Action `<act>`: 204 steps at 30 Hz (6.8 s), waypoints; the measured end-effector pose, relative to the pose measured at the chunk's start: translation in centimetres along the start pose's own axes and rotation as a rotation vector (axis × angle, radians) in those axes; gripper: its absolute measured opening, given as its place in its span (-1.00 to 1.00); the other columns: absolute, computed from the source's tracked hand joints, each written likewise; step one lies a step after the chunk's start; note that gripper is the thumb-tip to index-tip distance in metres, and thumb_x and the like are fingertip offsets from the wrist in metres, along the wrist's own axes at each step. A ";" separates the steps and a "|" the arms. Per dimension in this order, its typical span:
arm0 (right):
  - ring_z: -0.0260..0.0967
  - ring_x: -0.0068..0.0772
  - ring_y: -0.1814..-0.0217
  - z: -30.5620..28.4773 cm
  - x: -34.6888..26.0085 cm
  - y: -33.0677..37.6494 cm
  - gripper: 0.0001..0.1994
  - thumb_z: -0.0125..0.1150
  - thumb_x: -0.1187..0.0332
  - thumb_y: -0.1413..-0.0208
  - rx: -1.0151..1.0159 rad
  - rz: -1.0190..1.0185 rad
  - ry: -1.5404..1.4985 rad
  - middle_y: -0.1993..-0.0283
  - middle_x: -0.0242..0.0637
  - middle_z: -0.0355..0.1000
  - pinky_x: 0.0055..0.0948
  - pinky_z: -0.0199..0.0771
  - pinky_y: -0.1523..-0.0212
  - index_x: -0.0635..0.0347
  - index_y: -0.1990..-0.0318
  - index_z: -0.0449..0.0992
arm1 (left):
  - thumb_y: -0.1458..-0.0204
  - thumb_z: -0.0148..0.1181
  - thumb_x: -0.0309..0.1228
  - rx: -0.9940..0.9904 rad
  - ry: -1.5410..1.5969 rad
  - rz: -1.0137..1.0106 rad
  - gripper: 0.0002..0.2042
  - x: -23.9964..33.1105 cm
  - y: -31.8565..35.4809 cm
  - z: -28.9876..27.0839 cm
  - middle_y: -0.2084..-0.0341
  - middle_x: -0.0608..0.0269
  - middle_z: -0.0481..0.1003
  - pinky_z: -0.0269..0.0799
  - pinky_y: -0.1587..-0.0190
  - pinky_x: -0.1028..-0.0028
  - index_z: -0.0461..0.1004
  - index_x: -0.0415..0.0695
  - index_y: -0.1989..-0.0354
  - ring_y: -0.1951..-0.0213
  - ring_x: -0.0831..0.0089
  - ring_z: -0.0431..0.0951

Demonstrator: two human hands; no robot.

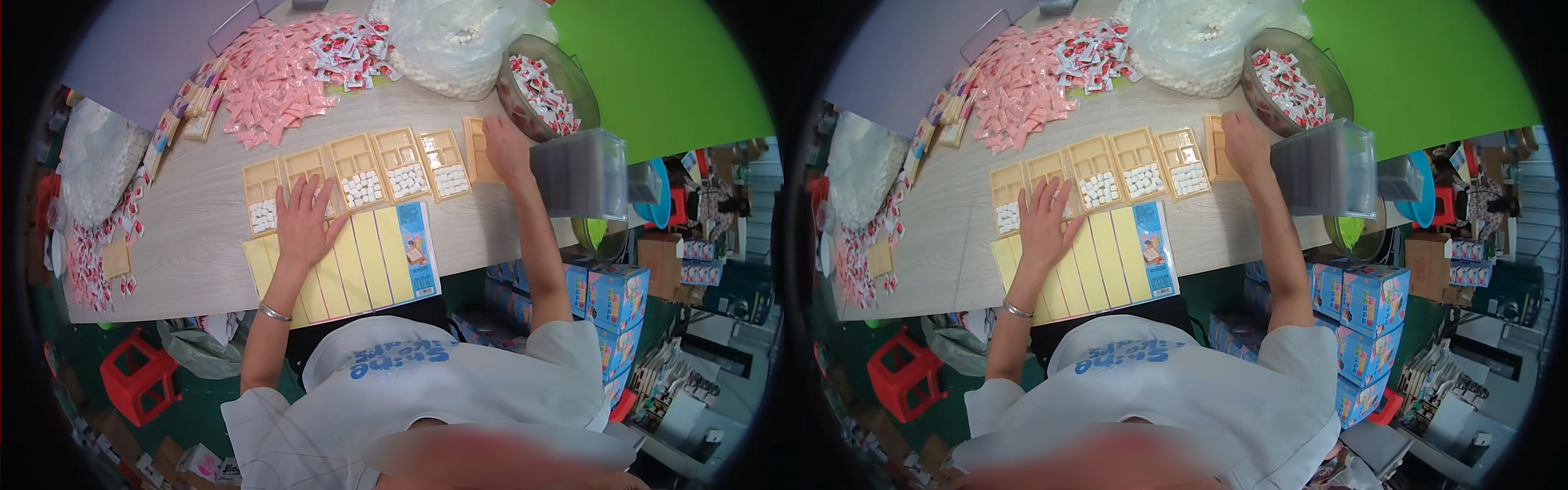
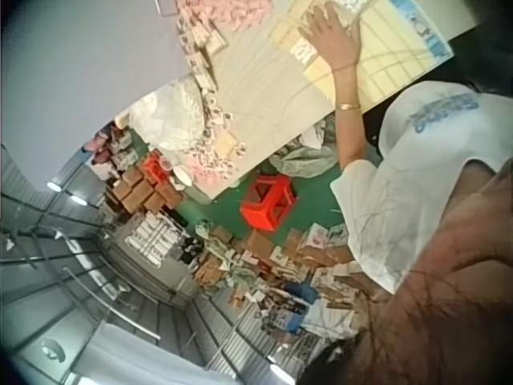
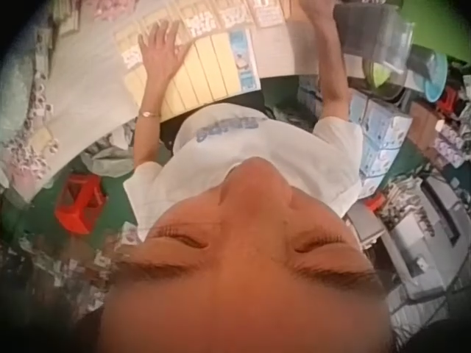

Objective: Manually packaging small white items into divided plastic trays and sealing them.

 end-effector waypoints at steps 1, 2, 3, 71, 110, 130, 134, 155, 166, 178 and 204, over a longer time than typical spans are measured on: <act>0.50 -0.03 0.19 -1.0 -1.5 0.2 -0.94 0.12 0.40 -0.18 0.029 -0.032 -0.038 0.23 -0.20 0.44 -0.03 0.50 0.26 0.10 0.22 0.43 | -0.13 0.23 0.02 -0.002 0.001 0.010 -0.33 -0.1 0.2 0.1 -0.33 0.12 0.30 -0.12 -0.43 -0.19 0.30 0.01 -0.39 -0.40 0.09 0.20; 0.49 -0.02 0.20 -1.7 -2.7 0.3 -0.94 0.12 0.43 -0.12 0.062 -0.060 -0.073 0.26 -0.21 0.43 -0.04 0.50 0.27 0.10 0.25 0.43 | -0.13 0.23 0.01 -0.002 0.002 0.025 -0.34 0.0 0.2 0.0 -0.33 0.13 0.30 -0.12 -0.43 -0.19 0.32 0.01 -0.37 -0.40 0.08 0.20; 0.49 -0.02 0.20 -1.3 -3.4 0.4 -0.94 0.12 0.43 -0.12 0.056 -0.063 -0.079 0.26 -0.21 0.43 -0.04 0.50 0.27 0.10 0.25 0.43 | -0.13 0.23 0.01 -0.008 0.000 0.019 -0.34 0.0 0.3 0.0 -0.33 0.13 0.30 -0.12 -0.43 -0.19 0.32 0.01 -0.37 -0.40 0.08 0.20; 0.32 -0.66 0.24 0.0 -8.5 0.0 -0.81 0.08 0.53 -0.35 -0.098 -0.010 -0.980 0.22 -0.40 0.38 -0.63 0.34 0.23 0.31 -0.01 0.56 | 0.14 0.47 -0.23 0.189 0.339 0.028 -0.82 12.8 -7.8 2.0 0.35 0.38 0.49 0.13 -0.29 0.04 0.64 0.02 0.40 0.11 0.34 0.46; 0.29 -0.68 0.36 0.4 -11.4 12.3 -0.82 0.14 0.47 -0.36 -0.055 0.541 -1.703 0.34 -0.45 0.45 -0.64 0.35 0.29 0.31 -0.03 0.55 | 0.00 0.46 -0.43 0.032 1.032 -0.271 -0.70 11.4 -4.4 -0.4 0.29 0.29 0.59 0.49 0.18 0.51 0.68 -0.08 0.05 0.28 0.50 0.58; 0.50 -0.32 0.35 -0.1 -13.3 -1.5 -0.90 0.36 0.49 -0.11 0.135 -0.126 -0.493 0.26 -0.28 0.51 -0.38 0.52 0.30 0.12 0.22 0.68 | -0.14 0.35 -0.47 0.128 1.178 -0.545 -0.90 -1.6 -7.6 1.6 0.41 0.31 0.64 0.52 0.27 0.61 0.65 -0.23 0.24 0.35 0.60 0.61; 0.51 -0.09 0.24 -0.3 -14.1 -4.2 -0.89 0.35 0.41 -0.12 0.108 -0.143 -0.446 0.23 -0.24 0.54 -0.16 0.54 0.13 0.06 0.21 0.71 | -0.06 0.39 -0.39 0.102 0.733 -0.439 -0.92 -3.2 -10.4 1.1 0.45 0.28 0.62 0.50 0.27 0.41 0.67 -0.11 0.33 0.36 0.40 0.62; 0.55 -0.05 0.14 2.5 -22.9 -9.6 -0.87 0.15 0.29 -0.24 -0.108 -0.274 -0.397 0.14 -0.18 0.53 -0.11 0.55 0.14 0.09 0.24 0.58 | -0.11 0.31 -0.26 0.409 -0.006 -0.438 -0.61 -12.3 7.9 -5.7 -0.17 0.21 0.49 0.12 -0.31 0.06 0.57 0.05 -0.14 -0.24 0.13 0.38; 0.57 -0.11 0.14 4.5 -24.1 -12.6 -0.83 0.25 0.22 -0.17 -0.093 -0.095 -0.272 0.20 -0.23 0.57 -0.14 0.56 0.14 0.00 0.20 0.69 | -0.24 0.11 -0.14 0.158 -0.014 -0.359 -0.42 -12.6 5.2 -2.9 -0.41 0.22 0.26 -0.12 -0.44 -0.13 0.26 -0.04 -0.42 -0.44 0.12 0.15; 0.59 -0.06 0.14 8.8 -20.2 -15.1 -0.82 0.24 0.18 -0.17 -0.070 -0.039 -0.011 0.16 -0.22 0.60 -0.09 0.59 0.15 0.02 0.26 0.68 | -0.22 0.15 -0.14 0.193 0.009 -0.352 -0.48 -12.2 4.6 -3.6 -0.36 0.21 0.32 -0.07 -0.44 -0.06 0.37 -0.06 -0.32 -0.41 0.13 0.20; 0.56 -0.12 0.31 2.5 -32.5 -7.4 -0.94 0.24 0.34 -0.20 -0.145 -0.423 -0.495 0.24 -0.27 0.53 -0.17 0.53 0.30 0.06 0.23 0.56 | -0.20 0.15 -0.30 0.351 0.276 -0.349 -0.76 -12.9 5.8 -4.8 -0.07 0.15 0.54 0.11 -0.36 0.10 0.56 -0.12 0.04 -0.23 0.16 0.43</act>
Point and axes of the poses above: each hand's wrist, its own y-axis away from the middle knuckle, its own z-axis out of the palm, x = y × z, the point moved 8 cm from there along -y, towards the middle knuckle
